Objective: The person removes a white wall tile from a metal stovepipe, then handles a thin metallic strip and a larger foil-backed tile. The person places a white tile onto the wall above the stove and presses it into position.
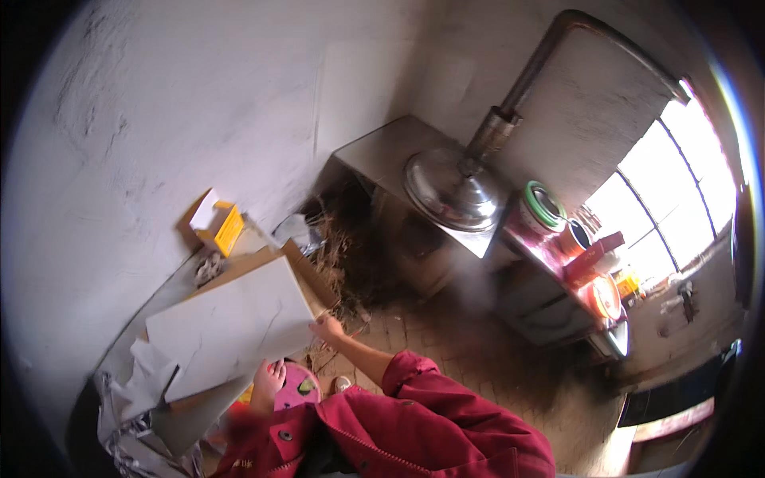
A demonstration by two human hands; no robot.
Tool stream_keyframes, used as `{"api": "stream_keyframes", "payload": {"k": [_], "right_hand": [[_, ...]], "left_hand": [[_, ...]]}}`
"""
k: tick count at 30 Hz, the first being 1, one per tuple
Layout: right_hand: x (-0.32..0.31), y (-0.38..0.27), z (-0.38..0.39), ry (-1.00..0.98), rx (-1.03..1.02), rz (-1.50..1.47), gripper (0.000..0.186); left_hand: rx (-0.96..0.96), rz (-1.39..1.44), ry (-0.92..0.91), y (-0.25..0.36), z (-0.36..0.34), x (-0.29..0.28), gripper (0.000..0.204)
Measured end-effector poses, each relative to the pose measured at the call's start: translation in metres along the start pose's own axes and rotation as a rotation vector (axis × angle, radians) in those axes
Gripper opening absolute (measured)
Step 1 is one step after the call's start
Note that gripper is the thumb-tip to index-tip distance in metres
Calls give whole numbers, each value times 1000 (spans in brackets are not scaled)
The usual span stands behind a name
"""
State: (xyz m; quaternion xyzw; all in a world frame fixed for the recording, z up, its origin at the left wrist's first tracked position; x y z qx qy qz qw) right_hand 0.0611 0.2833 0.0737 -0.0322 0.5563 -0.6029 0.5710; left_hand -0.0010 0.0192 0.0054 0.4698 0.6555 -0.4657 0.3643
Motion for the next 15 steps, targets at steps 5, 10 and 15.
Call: {"api": "stream_keyframes", "payload": {"k": [5,10,15], "right_hand": [[5,-13,27,66,-76,83,41],[-2,-28,46,44,-125,-62,39],[-3,-50,76,-106,16,-468,33]], "left_hand": [[-76,86,43,8,18,-75,31],[1555,-1852,-498,26,14,-63,24],[1905,-2248,-592,12,12,-68,14]]}}
Point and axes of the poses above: each hand's wrist, its own z-axis away from the middle knuckle, its own x-axis out of the palm, y = z × x, the point moved 2 cm from there along -z, towards the middle knuckle, and after that the axes turned 2 degrees about y, right-handed, at the moved point
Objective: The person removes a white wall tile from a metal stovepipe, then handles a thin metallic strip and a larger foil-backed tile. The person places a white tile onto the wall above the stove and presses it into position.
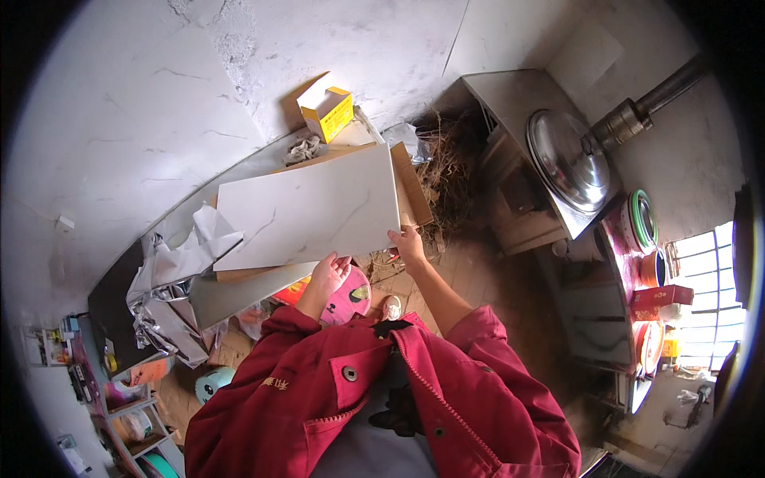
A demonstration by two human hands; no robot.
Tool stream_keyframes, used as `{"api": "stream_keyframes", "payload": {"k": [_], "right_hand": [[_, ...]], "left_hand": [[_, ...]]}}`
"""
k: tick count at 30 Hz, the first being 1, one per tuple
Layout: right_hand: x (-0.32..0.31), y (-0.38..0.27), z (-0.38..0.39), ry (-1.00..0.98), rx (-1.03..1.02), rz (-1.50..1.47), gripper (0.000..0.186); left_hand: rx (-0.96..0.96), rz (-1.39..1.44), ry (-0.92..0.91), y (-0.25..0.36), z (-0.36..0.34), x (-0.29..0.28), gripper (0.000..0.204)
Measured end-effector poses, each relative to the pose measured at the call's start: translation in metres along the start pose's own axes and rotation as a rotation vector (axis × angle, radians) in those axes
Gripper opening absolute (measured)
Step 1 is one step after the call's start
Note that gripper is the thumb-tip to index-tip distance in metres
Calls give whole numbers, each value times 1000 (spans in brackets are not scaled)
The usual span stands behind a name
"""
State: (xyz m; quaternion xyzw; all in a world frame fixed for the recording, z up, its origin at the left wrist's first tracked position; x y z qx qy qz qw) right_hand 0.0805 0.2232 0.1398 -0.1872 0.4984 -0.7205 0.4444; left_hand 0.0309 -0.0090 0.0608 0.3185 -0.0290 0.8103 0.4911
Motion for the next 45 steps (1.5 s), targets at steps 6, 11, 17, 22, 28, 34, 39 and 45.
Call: {"api": "stream_keyframes", "payload": {"k": [6,11,17,22,28,34,39,45], "right_hand": [[10,-51,52,-294,-206,-173,44],[21,-75,109,-425,-308,-268,64],[32,-72,137,-239,-391,-159,48],[38,-23,92,37,-384,-173,23],[12,-33,130,142,-76,-49,31],[26,26,102,109,-172,-180,29],[23,-7,129,-147,-46,-628,37],[35,4,123,-293,-135,-883,38]], "left_hand": [[40,31,-159,11,30,17,12],[14,66,-227,23,68,30,15],[-68,112,-319,25,85,27,16],[-72,-69,-481,26,50,-9,22],[1068,-1120,-185,-8,100,34,28],[1520,-1574,-575,-23,148,88,56],[1350,-1561,-586,-7,133,84,39],[1355,-1448,-607,12,126,88,31]]}}
Point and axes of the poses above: each hand's wrist, its own z-axis away from the middle knuckle, its own x-axis out of the palm, y = z × x, the point moved 2 cm from there along -z, towards the middle knuckle, and after that the axes turned 2 degrees about y, right-handed, at the moved point
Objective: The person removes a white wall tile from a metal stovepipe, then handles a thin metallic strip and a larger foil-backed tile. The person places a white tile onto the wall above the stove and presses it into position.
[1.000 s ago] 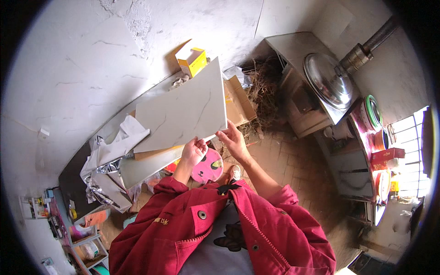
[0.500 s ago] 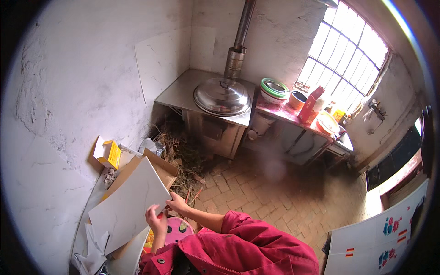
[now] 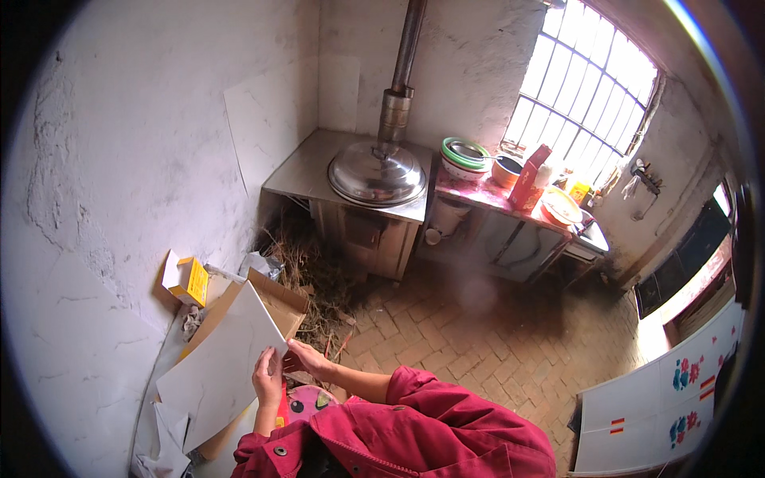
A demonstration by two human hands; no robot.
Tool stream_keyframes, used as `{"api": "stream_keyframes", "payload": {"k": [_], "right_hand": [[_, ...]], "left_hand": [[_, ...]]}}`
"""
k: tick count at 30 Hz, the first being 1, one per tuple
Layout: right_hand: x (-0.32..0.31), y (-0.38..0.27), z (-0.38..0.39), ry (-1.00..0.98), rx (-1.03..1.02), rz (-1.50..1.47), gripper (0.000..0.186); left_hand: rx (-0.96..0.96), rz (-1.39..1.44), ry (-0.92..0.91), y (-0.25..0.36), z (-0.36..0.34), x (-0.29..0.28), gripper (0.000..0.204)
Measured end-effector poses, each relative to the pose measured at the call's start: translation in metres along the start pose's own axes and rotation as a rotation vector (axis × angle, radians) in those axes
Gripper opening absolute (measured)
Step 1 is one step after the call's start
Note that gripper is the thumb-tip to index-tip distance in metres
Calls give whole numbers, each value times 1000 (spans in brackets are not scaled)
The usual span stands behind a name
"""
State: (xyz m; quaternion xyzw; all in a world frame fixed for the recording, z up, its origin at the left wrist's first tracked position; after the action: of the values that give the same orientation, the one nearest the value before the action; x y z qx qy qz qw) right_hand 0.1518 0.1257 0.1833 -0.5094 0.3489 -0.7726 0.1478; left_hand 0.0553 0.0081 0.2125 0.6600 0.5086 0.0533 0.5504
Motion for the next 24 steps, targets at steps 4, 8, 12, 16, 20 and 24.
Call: {"api": "stream_keyframes", "payload": {"k": [4,8,12,16,20,24], "right_hand": [[1,6,-4,-14,13,-10,41],[3,12,-5,30,84,-114,35],[-5,16,-3,45,145,-180,30],[-1,16,-3,69,149,-125,31],[7,15,4,25,85,-89,33],[6,20,1,-10,25,-25,34]], "left_hand": [[-43,102,-17,1,-2,-7,32],[-48,93,-50,3,0,-13,34],[-35,81,-38,-9,9,-9,35],[-38,87,-19,-11,15,-15,37],[-39,79,-15,-14,15,-17,40],[-8,47,10,-15,13,-17,44]]}}
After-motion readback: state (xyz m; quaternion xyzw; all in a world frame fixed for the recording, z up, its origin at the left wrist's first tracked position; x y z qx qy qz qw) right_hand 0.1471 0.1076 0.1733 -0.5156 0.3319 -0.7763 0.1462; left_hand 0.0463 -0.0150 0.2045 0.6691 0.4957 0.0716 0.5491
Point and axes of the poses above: each hand's wrist, its own z-axis away from the middle knuckle, its own x-axis out of the palm, y = z × x, the point moved 2 cm from there along -z, towards the middle knuckle, and after that the axes turned 2 degrees about y, right-handed, at the moved point
